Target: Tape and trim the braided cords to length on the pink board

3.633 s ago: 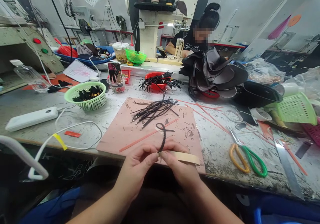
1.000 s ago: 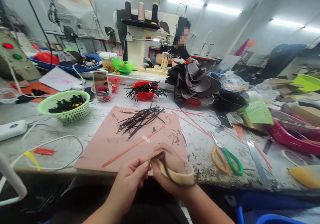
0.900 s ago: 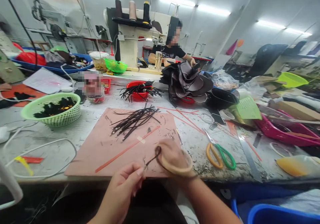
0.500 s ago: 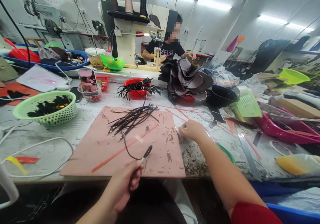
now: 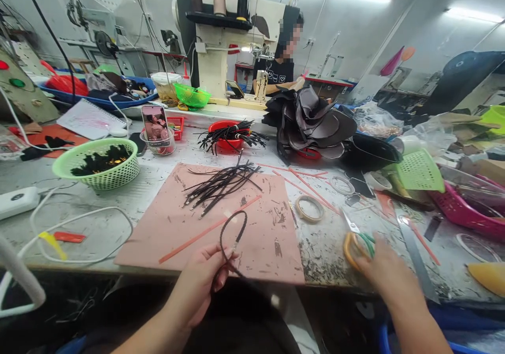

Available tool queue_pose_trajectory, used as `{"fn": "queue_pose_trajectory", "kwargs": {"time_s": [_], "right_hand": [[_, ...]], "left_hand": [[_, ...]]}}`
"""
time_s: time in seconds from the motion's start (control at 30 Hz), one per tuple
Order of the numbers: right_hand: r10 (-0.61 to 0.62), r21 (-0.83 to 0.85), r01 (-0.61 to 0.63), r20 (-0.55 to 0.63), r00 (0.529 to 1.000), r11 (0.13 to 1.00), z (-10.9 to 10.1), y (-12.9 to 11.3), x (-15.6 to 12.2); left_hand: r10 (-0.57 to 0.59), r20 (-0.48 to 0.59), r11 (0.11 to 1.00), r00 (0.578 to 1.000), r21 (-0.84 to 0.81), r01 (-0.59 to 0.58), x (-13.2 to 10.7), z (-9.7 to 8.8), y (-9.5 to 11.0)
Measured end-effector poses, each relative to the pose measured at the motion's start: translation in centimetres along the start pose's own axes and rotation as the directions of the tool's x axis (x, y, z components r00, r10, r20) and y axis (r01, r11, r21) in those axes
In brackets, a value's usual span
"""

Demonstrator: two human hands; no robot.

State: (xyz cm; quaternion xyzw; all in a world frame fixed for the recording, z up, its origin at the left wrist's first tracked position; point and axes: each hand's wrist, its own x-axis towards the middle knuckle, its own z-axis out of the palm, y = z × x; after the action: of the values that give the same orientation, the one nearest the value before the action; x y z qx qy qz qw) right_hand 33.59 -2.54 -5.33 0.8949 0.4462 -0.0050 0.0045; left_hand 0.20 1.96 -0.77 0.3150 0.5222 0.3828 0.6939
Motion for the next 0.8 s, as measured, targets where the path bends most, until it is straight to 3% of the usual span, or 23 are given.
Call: {"fn": "queue_pose_trajectory", "kwargs": {"time_s": [0.07,0.1,0.17,0.2,0.3,0.37,0.43,0.5,0.8], "right_hand": [[0.005,0.138,-0.001,-0.029,1.0,0.99,-0.3,-0.1,-0.4],[-0.05,0.23,0.052,-0.017,0.999,0.972,-0.4,-0.4,-0.8],[-0.281,0.439,0.241,0.028,0.959,0.865,-0.6,-1.6,-2.2],[-0.425,0.537,0.339,0.041,0.904,0.772,-0.8,-2.6,-3.2],[-0.758,0.743,0.462,0.092,0.645,0.484,-2.1,-6.1,-6.3],[-0.872,0.835,0.434,0.104,0.478,0.337,-3.1,-8.2,-7.8],[-0.923,0.889,0.385,0.097,0.372,0.249,-3.9,-9.7,-8.5],[-0.935,0.906,0.364,0.086,0.343,0.216,-4.0,-10.4,-8.7],[-0.921,0.922,0.321,0.082,0.38,0.215,-2.8,-10.6,-8.7]], "left_hand": [[-0.006,-0.011,1.0,1.0,0.019,0.007,-0.3,0.1,0.3],[-0.008,-0.016,1.0,1.0,0.026,0.008,-0.4,0.1,0.4],[-0.003,-0.024,1.0,1.0,0.028,0.004,-0.6,0.1,0.7],[0.003,-0.031,1.0,1.0,0.023,-0.003,-0.7,0.1,0.7],[0.022,-0.039,1.0,0.999,0.01,-0.022,-0.7,0.1,0.9],[0.032,-0.031,0.999,0.999,0.012,-0.032,-0.7,0.1,0.9],[0.036,-0.018,0.999,0.999,0.011,-0.036,-0.7,0.1,1.0],[0.031,-0.018,1.0,0.999,-0.006,-0.031,-0.9,0.2,1.1],[0.049,0.014,0.999,0.999,-0.008,-0.048,-0.6,-0.1,1.1]]}}
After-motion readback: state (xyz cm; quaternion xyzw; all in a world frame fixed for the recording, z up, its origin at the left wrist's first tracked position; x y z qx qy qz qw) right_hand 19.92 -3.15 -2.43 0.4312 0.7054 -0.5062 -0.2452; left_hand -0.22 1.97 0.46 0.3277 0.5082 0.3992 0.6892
